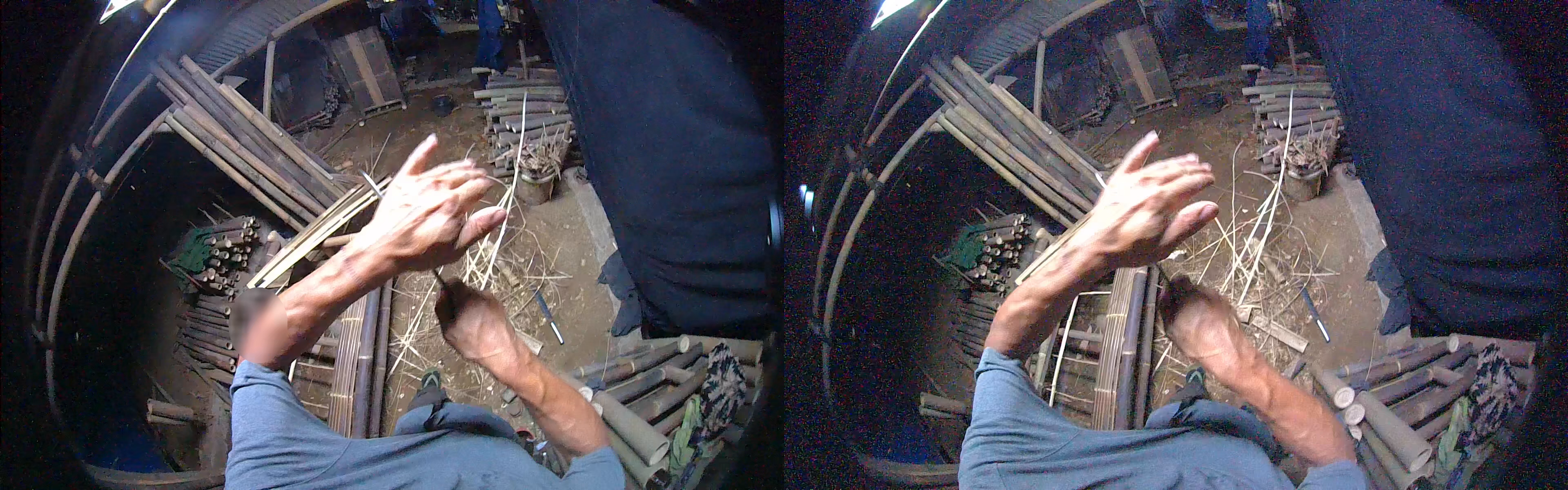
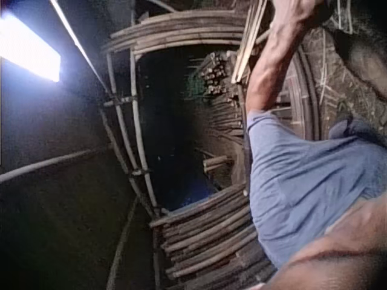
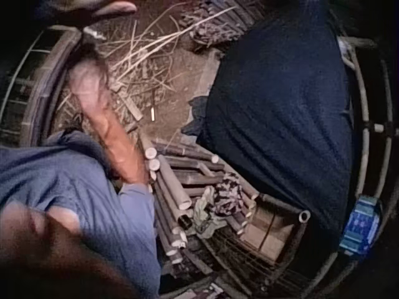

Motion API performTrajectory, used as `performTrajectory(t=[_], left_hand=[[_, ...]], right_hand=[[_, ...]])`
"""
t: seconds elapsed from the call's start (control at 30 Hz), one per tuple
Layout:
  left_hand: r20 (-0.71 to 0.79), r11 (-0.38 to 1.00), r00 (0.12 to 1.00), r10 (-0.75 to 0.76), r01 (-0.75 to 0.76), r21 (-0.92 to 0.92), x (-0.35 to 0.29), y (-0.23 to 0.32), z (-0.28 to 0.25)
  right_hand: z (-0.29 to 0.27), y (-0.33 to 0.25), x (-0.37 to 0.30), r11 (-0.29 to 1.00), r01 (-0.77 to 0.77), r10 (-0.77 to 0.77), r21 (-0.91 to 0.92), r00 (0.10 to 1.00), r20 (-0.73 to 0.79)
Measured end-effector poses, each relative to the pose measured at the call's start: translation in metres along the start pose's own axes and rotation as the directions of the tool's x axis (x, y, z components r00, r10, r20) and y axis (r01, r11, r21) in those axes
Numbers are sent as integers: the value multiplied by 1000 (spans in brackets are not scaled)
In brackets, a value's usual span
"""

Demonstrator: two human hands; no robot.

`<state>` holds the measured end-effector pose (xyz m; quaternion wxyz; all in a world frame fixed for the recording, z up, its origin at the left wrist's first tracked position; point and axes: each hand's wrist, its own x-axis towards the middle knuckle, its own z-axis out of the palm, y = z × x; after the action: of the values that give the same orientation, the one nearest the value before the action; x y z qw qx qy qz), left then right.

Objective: The person uses a large knife to shave thin strips of bamboo. They hold the bamboo piece in one hand and the knife in the other, repeatedly scraping the blade along the bamboo to remove the outer layer. The person occasionally inspects the bamboo and adjusts their grip before continuing the shaving process.

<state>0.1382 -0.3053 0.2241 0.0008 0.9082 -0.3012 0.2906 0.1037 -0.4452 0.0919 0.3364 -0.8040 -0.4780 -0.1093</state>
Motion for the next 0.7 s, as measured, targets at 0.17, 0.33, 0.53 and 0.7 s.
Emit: performTrajectory(t=[0.17,0.33,0.53,0.7], left_hand=[[17,982,990,-137,133,136,-59,-93,59],[-342,923,897,-281,155,-352,-91,-96,70],[-641,923,751,-160,-117,-367,-118,-64,81],[-692,797,686,-223,-281,-535,-105,-114,72]], right_hand=[[34,-5,18,849,-446,427,284,895,129],[97,28,26,896,-350,369,273,929,-21],[113,30,72,854,-349,370,386,929,20],[131,32,120,879,-277,318,387,947,-46]])
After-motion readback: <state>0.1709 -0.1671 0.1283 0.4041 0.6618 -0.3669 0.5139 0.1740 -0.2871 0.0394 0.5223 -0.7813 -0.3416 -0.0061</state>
